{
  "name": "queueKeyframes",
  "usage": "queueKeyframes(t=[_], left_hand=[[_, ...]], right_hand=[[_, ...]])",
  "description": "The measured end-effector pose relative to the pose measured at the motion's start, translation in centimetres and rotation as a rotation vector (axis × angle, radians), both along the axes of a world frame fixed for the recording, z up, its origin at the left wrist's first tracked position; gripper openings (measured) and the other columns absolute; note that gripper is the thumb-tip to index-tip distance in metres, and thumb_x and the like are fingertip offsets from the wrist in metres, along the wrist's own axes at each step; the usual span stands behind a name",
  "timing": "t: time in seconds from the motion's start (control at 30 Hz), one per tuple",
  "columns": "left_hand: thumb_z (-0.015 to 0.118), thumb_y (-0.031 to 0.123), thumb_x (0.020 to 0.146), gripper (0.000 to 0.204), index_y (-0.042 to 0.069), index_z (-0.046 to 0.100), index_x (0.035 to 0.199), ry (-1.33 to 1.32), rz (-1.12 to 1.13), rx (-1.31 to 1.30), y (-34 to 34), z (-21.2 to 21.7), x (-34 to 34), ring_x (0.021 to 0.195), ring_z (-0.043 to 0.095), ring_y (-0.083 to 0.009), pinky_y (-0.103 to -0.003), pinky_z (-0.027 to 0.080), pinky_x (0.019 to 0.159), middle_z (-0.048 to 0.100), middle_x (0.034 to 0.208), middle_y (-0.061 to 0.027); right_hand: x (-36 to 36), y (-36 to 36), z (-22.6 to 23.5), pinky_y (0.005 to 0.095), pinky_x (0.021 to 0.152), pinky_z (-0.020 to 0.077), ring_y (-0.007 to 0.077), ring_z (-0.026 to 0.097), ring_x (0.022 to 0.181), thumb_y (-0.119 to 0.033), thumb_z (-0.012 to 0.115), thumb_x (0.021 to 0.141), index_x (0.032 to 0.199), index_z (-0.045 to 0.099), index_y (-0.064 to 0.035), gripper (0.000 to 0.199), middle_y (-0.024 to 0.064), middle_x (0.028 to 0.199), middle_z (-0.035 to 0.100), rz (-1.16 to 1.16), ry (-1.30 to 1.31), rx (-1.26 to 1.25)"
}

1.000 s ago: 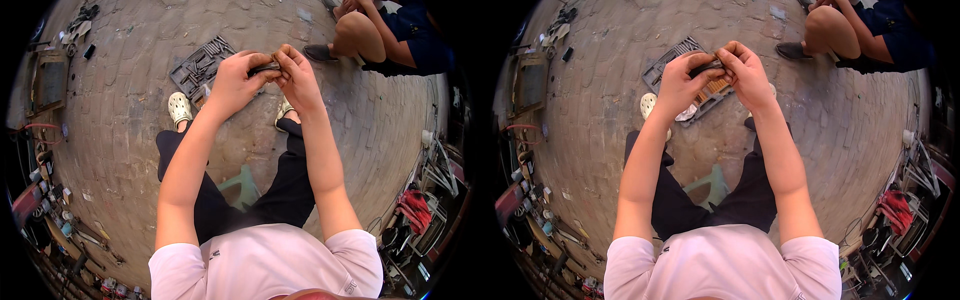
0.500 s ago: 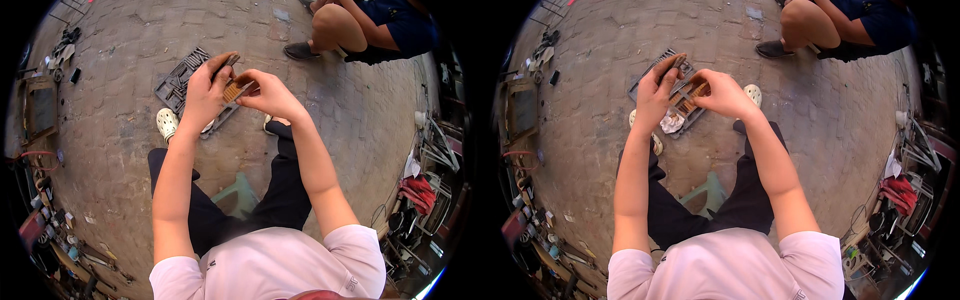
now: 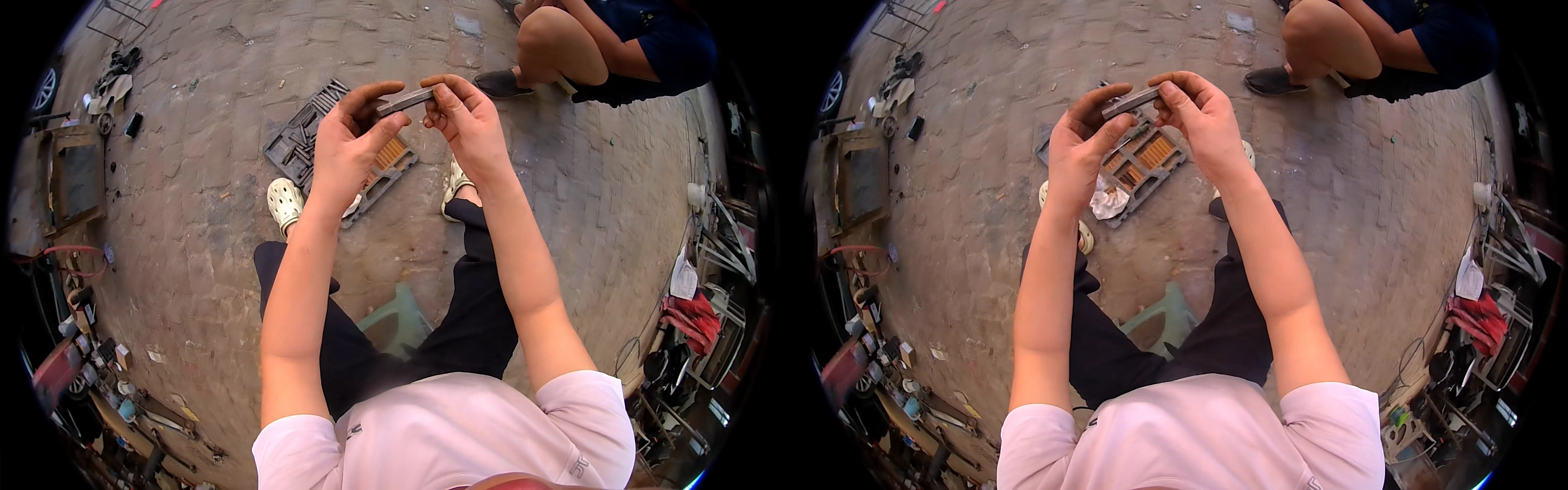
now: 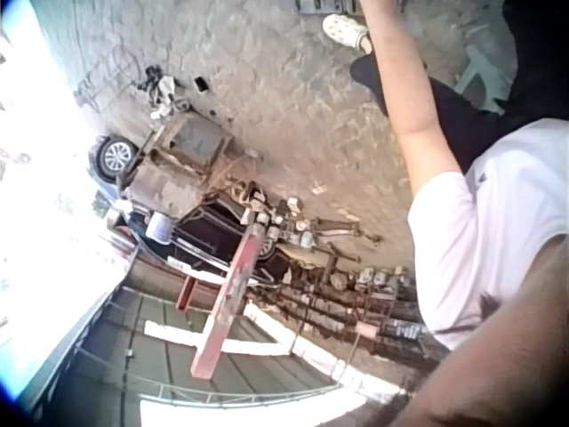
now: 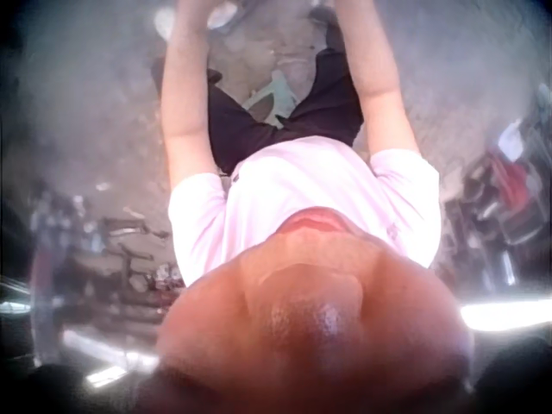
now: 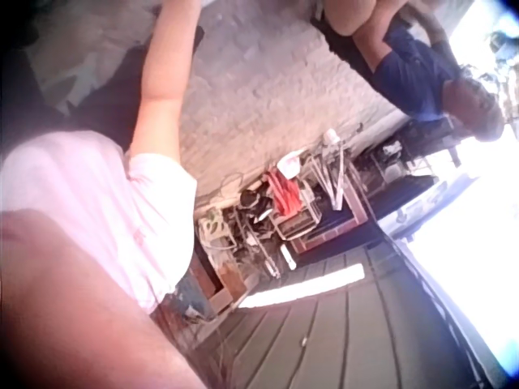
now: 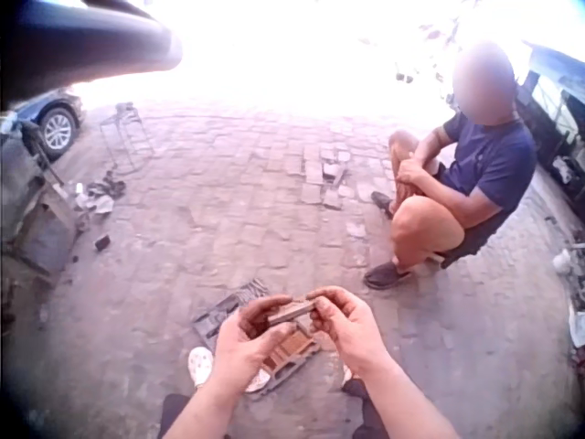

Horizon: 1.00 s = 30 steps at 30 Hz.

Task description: The person sits on a low stool and uses a pair of pliers to manipulate a small metal component held in their hands. They repeatedly squeeze and adjust the part, then place it into a compartment of a plastic tray on the ground.

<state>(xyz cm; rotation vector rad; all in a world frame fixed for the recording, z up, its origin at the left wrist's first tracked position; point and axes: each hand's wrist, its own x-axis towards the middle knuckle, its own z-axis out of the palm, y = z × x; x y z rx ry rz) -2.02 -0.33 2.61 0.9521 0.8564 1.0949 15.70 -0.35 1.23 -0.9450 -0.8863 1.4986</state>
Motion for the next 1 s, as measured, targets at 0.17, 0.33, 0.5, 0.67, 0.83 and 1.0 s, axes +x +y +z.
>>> queueKeyframes(t=[0.17,0.33,0.5,0.67,0.83,1.0], left_hand=[[0.070,0.004,0.086,0.024,0.000,0.068,0.110,-0.071,0.066,0.014,0.1,0.3,-0.8,0.091,0.066,-0.0117,-0.023,0.051,0.082,0.070,0.099,-0.0062],[0.072,0.003,0.084,0.026,-0.001,0.068,0.109,-0.096,0.040,0.064,-0.2,0.4,-0.6,0.094,0.065,-0.0120,-0.025,0.051,0.085,0.070,0.104,-0.0071],[0.075,0.005,0.082,0.028,0.001,0.069,0.109,-0.069,0.051,0.045,-0.1,0.0,-0.6,0.095,0.063,-0.0112,-0.025,0.049,0.086,0.070,0.105,-0.0048],[0.075,0.006,0.082,0.030,0.001,0.068,0.111,-0.106,0.053,0.022,-0.1,0.2,-0.6,0.095,0.062,-0.0103,-0.024,0.048,0.086,0.070,0.105,-0.0042],[0.073,0.010,0.085,0.026,0.001,0.069,0.110,-0.095,0.082,0.022,0.1,0.0,-0.2,0.086,0.059,-0.0076,-0.022,0.048,0.079,0.068,0.099,-0.0022],[0.070,0.020,0.090,0.021,0.004,0.071,0.105,-0.282,0.139,-0.055,0.8,-2.7,-1.1,0.082,0.055,-0.0055,-0.019,0.044,0.073,0.066,0.090,0.0008]], right_hand=[[0.1,-0.1,0.1,0.0256,0.076,0.0534,0.0089,0.058,0.080,-0.017,0.053,0.100,0.113,0.062,0.0006,0.023,0.0027,0.089,0.063,0.008,0.138,-0.081],[-0.9,-0.4,-0.1,0.0266,0.079,0.0541,0.0100,0.059,0.083,-0.015,0.051,0.100,0.117,0.060,0.0019,0.025,0.0035,0.094,0.063,0.044,0.228,-0.198],[-0.7,-0.2,-0.3,0.0279,0.082,0.0540,0.0104,0.059,0.088,-0.012,0.050,0.100,0.119,0.058,0.0020,0.025,0.0043,0.100,0.062,0.018,0.278,-0.090],[-0.8,-0.4,0.1,0.0285,0.084,0.0536,0.0108,0.060,0.090,-0.010,0.051,0.099,0.119,0.059,0.0018,0.024,0.0042,0.101,0.062,-0.014,0.246,-0.084],[-0.4,-0.4,0.0,0.0267,0.081,0.0542,0.0118,0.063,0.089,-0.009,0.057,0.096,0.116,0.060,0.0022,0.023,0.0060,0.102,0.064,-0.007,0.186,-0.071],[-0.8,-0.7,0.3,0.0259,0.074,0.0531,0.0132,0.065,0.079,-0.010,0.066,0.091,0.116,0.060,0.0014,0.028,0.0147,0.097,0.070,0.172,-0.041,-0.046]])
